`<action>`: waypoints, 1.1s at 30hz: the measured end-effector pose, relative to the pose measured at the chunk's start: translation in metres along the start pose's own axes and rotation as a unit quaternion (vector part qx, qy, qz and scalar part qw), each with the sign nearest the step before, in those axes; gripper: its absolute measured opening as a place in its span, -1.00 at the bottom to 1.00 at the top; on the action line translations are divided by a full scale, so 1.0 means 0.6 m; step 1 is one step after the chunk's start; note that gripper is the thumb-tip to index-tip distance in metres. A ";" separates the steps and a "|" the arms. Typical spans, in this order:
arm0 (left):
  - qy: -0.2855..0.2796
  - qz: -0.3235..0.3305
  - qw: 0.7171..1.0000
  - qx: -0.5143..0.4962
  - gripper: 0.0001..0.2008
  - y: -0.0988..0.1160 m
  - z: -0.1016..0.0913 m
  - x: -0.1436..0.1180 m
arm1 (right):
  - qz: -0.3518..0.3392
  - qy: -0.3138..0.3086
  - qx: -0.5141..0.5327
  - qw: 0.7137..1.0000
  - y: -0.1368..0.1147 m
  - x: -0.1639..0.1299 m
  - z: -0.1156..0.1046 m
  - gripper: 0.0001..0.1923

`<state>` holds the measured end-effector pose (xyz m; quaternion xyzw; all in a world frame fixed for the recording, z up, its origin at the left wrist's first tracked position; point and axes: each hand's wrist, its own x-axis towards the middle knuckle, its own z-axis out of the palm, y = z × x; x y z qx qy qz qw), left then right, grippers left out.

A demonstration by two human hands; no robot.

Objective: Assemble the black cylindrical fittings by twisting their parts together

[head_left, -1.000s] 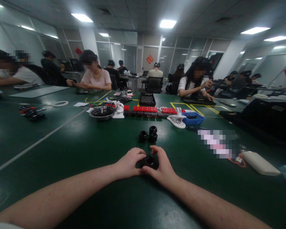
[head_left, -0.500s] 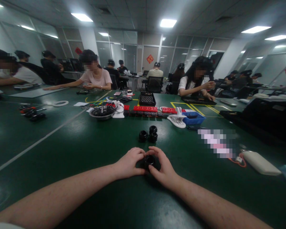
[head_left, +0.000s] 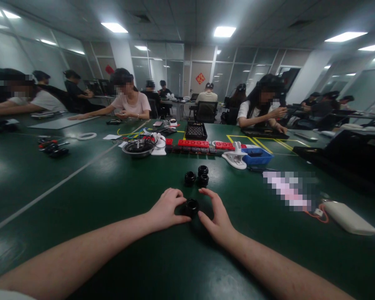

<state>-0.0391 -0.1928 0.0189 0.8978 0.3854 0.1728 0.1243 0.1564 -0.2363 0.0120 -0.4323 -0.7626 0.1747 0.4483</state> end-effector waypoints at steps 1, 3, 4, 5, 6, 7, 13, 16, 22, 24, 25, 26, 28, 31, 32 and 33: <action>0.002 -0.010 1.000 0.007 -0.61 -0.007 -0.004 -0.004 | 0.002 0.000 0.000 1.000 0.000 0.000 0.000 -0.49; 0.011 -0.037 0.999 0.021 -0.59 -0.024 -0.014 -0.014 | 0.005 0.001 -0.001 1.000 0.000 0.000 0.000 -0.50; 0.017 -0.054 0.998 0.029 -0.58 -0.036 -0.020 -0.020 | 0.005 0.001 -0.001 1.000 -0.001 0.000 0.000 -0.50; 0.025 -0.072 0.996 0.039 -0.57 -0.049 -0.026 -0.025 | 0.006 0.001 -0.001 1.000 -0.001 0.000 0.000 -0.50; 0.029 -0.090 0.994 0.050 -0.55 -0.064 -0.032 -0.031 | 0.007 0.001 -0.002 1.000 -0.001 0.000 -0.001 -0.50; 0.032 -0.110 0.991 0.064 -0.53 -0.081 -0.038 -0.037 | 0.008 0.001 -0.003 1.000 -0.001 0.000 -0.001 -0.51; 0.058 -0.269 0.950 0.145 -0.39 -0.201 -0.081 -0.083 | 0.013 0.003 -0.006 1.000 -0.003 0.001 -0.002 -0.52; 0.075 -0.329 0.924 0.182 -0.34 -0.256 -0.109 -0.116 | 0.013 0.000 -0.009 1.000 -0.001 -0.001 0.000 -0.52; 0.088 -0.438 0.882 0.150 -0.25 -0.315 -0.142 -0.161 | 0.018 -0.004 -0.025 1.000 0.008 0.001 0.004 -0.53; 0.091 -0.441 0.881 0.143 -0.23 -0.323 -0.142 -0.165 | 0.016 0.000 -0.027 1.000 0.009 0.002 0.004 -0.54; 0.088 -0.440 0.883 0.139 -0.23 -0.326 -0.141 -0.166 | 0.015 0.002 -0.028 0.999 0.009 0.002 0.004 -0.54; 0.084 -0.440 0.884 0.134 -0.22 -0.328 -0.140 -0.167 | 0.014 0.004 -0.029 0.999 0.009 0.002 0.004 -0.54; 0.078 -0.442 0.884 0.128 -0.19 -0.331 -0.138 -0.169 | 0.013 0.006 -0.033 0.999 0.008 -0.001 0.005 -0.53; 0.122 -0.447 0.871 0.165 -0.05 -0.325 -0.136 -0.168 | 0.012 0.009 -0.040 0.999 0.006 -0.003 0.003 -0.53; 0.152 -0.438 0.865 0.190 -0.02 -0.318 -0.135 -0.166 | 0.013 0.014 -0.044 0.999 0.005 -0.001 0.000 -0.53; 0.185 -0.418 0.863 0.216 -0.02 -0.309 -0.133 -0.163 | 0.012 0.021 -0.051 0.998 0.004 0.003 -0.005 -0.53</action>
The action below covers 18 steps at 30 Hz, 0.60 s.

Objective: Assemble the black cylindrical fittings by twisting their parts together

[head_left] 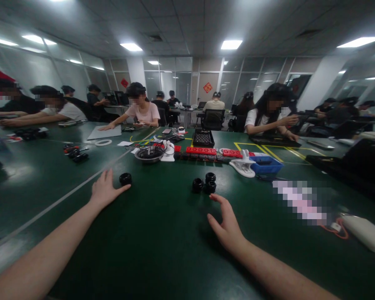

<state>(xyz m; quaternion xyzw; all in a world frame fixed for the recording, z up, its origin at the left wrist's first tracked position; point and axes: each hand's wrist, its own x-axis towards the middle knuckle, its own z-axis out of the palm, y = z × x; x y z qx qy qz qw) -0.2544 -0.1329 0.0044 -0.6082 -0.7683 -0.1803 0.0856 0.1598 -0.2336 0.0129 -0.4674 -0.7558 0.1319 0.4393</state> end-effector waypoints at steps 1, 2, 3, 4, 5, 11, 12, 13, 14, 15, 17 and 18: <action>0.041 0.024 0.999 0.000 -0.06 0.011 -0.003 -0.006 | -0.004 0.009 -0.011 1.000 0.000 0.007 -0.007 -0.54; 0.068 0.059 0.996 -0.005 -0.11 0.025 -0.006 -0.013 | -0.008 0.017 -0.026 0.999 0.001 0.017 -0.017 -0.55; 0.081 0.100 0.992 -0.014 -0.16 0.041 -0.009 -0.022 | -0.014 0.024 -0.046 0.999 0.003 0.030 -0.029 -0.57; 0.076 0.142 0.987 -0.024 -0.20 0.059 -0.011 -0.032 | -0.016 0.028 -0.069 0.997 0.007 0.045 -0.042 -0.60; 0.059 0.183 0.981 -0.039 -0.23 0.079 -0.013 -0.042 | -0.006 0.027 -0.091 0.996 0.012 0.062 -0.056 -0.65; -0.142 0.364 0.912 -0.124 -0.32 0.217 -0.023 -0.115 | 0.131 0.003 -0.118 0.984 0.077 0.167 -0.104 -0.58; -0.176 0.391 0.893 -0.134 -0.33 0.241 -0.027 -0.127 | 0.144 -0.008 -0.115 0.983 0.089 0.181 -0.102 -0.54; -0.211 0.421 0.870 -0.143 -0.32 0.265 -0.032 -0.140 | 0.156 -0.021 -0.111 0.981 0.099 0.194 -0.097 -0.51; -0.236 0.450 0.848 -0.152 -0.31 0.287 -0.038 -0.153 | 0.165 -0.035 -0.108 0.980 0.109 0.205 -0.090 -0.51; -0.253 0.479 0.825 -0.163 -0.31 0.307 -0.044 -0.166 | 0.171 -0.050 -0.105 0.978 0.117 0.215 -0.082 -0.52; -0.281 0.540 0.773 -0.178 -0.33 0.339 -0.058 -0.192 | 0.179 -0.080 -0.103 0.975 0.130 0.230 -0.064 -0.57; -0.293 0.567 0.748 -0.181 -0.34 0.350 -0.064 -0.204 | 0.180 -0.093 -0.105 0.974 0.135 0.235 -0.054 -0.58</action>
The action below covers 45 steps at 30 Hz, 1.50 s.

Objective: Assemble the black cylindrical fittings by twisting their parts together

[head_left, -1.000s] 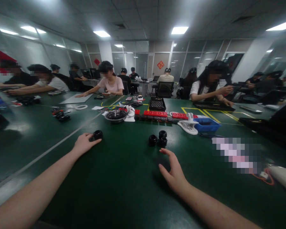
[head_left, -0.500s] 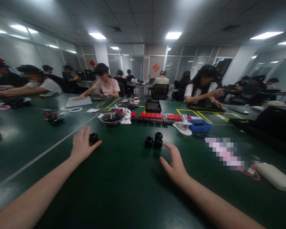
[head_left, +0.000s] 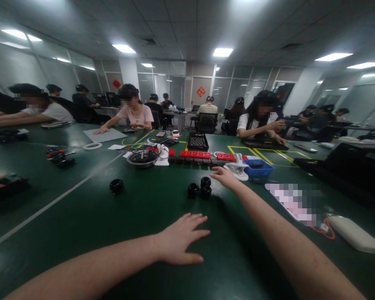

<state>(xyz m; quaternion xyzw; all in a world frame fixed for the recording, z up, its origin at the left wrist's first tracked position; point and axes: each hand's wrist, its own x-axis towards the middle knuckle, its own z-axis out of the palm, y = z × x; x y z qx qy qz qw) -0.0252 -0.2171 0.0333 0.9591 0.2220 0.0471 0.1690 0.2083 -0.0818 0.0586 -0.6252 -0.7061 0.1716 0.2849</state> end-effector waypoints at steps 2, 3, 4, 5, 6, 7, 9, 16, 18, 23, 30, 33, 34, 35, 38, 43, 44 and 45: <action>-0.035 0.053 0.998 -0.022 -0.35 0.023 0.003 0.006 | -0.004 -0.020 -0.009 1.000 0.000 0.011 0.016 -0.56; -0.047 0.067 0.996 -0.033 -0.36 0.030 0.003 0.007 | -0.007 -0.028 -0.013 0.999 0.000 0.015 0.023 -0.55; -0.055 0.074 0.995 -0.042 -0.36 0.034 0.004 0.006 | -0.009 -0.036 -0.016 0.999 0.000 0.018 0.029 -0.52; -0.059 0.077 0.994 -0.051 -0.37 0.035 0.004 0.006 | -0.010 -0.042 -0.018 0.999 0.000 0.021 0.034 -0.50; -0.060 0.077 0.994 -0.056 -0.37 0.034 0.004 0.005 | -0.010 -0.046 -0.019 0.999 0.001 0.023 0.038 -0.47; -0.059 0.076 0.994 -0.061 -0.36 0.032 0.004 0.005 | -0.008 -0.049 -0.019 0.999 0.001 0.026 0.040 -0.43; -0.056 0.073 0.993 -0.068 -0.36 0.028 0.003 0.005 | 0.000 -0.050 -0.018 0.999 0.004 0.031 0.041 -0.35; -0.035 0.075 0.993 -0.088 -0.39 0.028 0.002 0.002 | 0.035 -0.053 -0.008 0.998 0.032 0.020 0.007 -0.26; -0.021 0.074 0.993 -0.093 -0.40 0.026 0.007 0.001 | 0.043 -0.058 -0.005 0.997 0.042 0.005 -0.010 -0.26; 0.030 0.048 0.992 -0.110 -0.47 0.021 0.016 0.000 | 0.050 -0.087 0.009 0.995 0.058 -0.055 -0.048 -0.31; 0.174 -0.080 0.972 -0.139 -0.80 0.019 0.010 0.001 | 0.003 -0.151 0.005 0.989 0.014 -0.179 -0.069 -0.42; 0.183 -0.134 0.964 -0.139 -0.76 0.015 0.013 0.004 | -0.011 -0.177 0.013 0.984 -0.024 -0.221 -0.064 -0.55; 0.183 -0.145 0.962 -0.142 -0.68 0.013 0.015 0.004 | -0.015 -0.186 0.020 0.982 -0.036 -0.232 -0.061 -0.57; 0.180 -0.153 0.961 -0.146 -0.59 0.012 0.016 0.005 | -0.019 -0.194 0.029 0.980 -0.046 -0.241 -0.057 -0.57; 0.164 -0.160 0.963 -0.144 -0.35 0.008 0.020 0.006 | -0.027 -0.210 0.058 0.976 -0.068 -0.260 -0.043 -0.54; 0.118 -0.135 0.977 -0.112 -0.29 0.004 0.020 0.008 | -0.058 -0.205 0.102 0.972 -0.090 -0.270 -0.012 -0.55; 0.113 -0.129 0.979 -0.110 -0.30 0.003 0.020 0.008 | -0.074 -0.196 0.103 0.972 -0.094 -0.270 -0.006 -0.56; 0.110 -0.126 0.980 -0.111 -0.30 0.002 0.020 0.008 | -0.091 -0.186 0.102 0.973 -0.097 -0.269 0.001 -0.56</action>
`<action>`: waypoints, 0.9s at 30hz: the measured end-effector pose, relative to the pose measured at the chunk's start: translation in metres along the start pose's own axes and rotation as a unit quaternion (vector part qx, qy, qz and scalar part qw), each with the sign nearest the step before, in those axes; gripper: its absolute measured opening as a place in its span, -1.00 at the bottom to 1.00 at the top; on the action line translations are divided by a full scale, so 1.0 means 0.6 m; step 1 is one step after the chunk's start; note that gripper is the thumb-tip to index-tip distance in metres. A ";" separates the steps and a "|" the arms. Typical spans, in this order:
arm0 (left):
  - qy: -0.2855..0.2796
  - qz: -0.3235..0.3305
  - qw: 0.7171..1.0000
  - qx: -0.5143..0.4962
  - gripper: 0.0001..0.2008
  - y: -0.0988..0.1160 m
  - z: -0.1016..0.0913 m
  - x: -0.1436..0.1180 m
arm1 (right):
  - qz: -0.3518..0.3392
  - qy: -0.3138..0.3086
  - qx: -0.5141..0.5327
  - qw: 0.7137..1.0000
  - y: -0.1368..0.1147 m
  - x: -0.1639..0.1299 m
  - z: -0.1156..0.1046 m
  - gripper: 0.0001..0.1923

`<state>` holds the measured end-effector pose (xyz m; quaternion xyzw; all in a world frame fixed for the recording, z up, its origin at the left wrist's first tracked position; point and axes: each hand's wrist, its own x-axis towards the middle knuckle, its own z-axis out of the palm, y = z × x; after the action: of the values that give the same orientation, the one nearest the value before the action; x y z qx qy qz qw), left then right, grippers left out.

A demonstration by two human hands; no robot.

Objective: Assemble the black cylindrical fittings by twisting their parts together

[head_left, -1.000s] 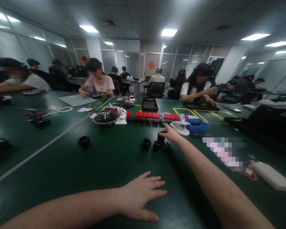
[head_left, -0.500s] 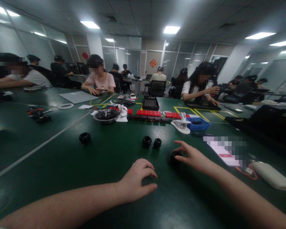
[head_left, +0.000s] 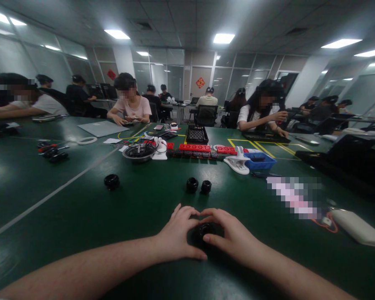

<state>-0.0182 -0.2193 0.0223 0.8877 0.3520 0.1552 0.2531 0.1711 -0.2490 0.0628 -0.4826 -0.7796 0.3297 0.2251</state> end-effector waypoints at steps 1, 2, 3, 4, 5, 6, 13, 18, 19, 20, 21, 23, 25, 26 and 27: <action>-0.002 0.001 1.000 -0.003 -0.32 -0.002 0.000 0.001 | -0.017 0.005 -0.006 1.000 -0.001 0.004 0.006 -0.57; -0.001 -0.001 1.000 -0.007 -0.33 -0.005 -0.001 0.002 | -0.032 0.009 -0.011 0.999 -0.001 0.009 0.011 -0.57; 0.001 -0.004 1.000 -0.012 -0.36 -0.009 -0.001 0.002 | -0.046 0.013 -0.014 0.999 0.000 0.012 0.016 -0.59; 0.004 -0.009 1.000 -0.017 -0.37 -0.013 -0.001 0.003 | -0.059 0.018 -0.015 0.998 0.003 0.015 0.021 -0.62; 0.010 -0.013 1.000 -0.019 -0.39 -0.017 -0.001 0.004 | -0.072 0.027 -0.015 0.997 0.006 0.017 0.026 -0.64; 0.018 -0.018 0.999 -0.019 -0.40 -0.021 0.000 0.005 | -0.086 0.039 -0.014 0.995 0.011 0.017 0.032 -0.65; 0.044 -0.033 0.998 -0.006 -0.50 -0.027 0.000 0.008 | -0.142 0.144 -0.034 0.979 0.041 0.013 0.066 -0.43; 0.039 -0.023 0.999 -0.008 -0.52 -0.024 -0.002 0.008 | -0.131 0.180 -0.046 0.974 0.047 0.018 0.075 -0.37; 0.040 -0.022 0.999 -0.008 -0.54 -0.025 -0.002 0.008 | -0.130 0.183 -0.047 0.973 0.047 0.019 0.076 -0.37; 0.043 -0.021 0.999 -0.008 -0.55 -0.026 -0.001 0.008 | -0.129 0.186 -0.046 0.973 0.047 0.020 0.077 -0.38; 0.046 -0.021 0.999 -0.008 -0.56 -0.027 0.001 0.008 | -0.127 0.189 -0.046 0.973 0.046 0.021 0.077 -0.38; 0.055 -0.020 0.998 -0.008 -0.56 -0.030 0.003 0.009 | -0.121 0.195 -0.045 0.972 0.044 0.023 0.079 -0.38; 0.060 -0.015 0.998 -0.009 -0.56 -0.032 0.006 0.010 | -0.116 0.201 -0.045 0.972 0.043 0.025 0.079 -0.39; 0.062 -0.012 0.998 -0.010 -0.56 -0.033 0.007 0.010 | -0.114 0.203 -0.045 0.972 0.043 0.026 0.080 -0.40; 0.061 -0.009 0.998 -0.011 -0.55 -0.033 0.007 0.010 | -0.113 0.205 -0.043 0.971 0.043 0.026 0.080 -0.41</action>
<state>-0.0228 -0.2038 0.0081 0.8704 0.3730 0.2110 0.2422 0.1479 -0.2412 0.0116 -0.4577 -0.7796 0.1623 0.3955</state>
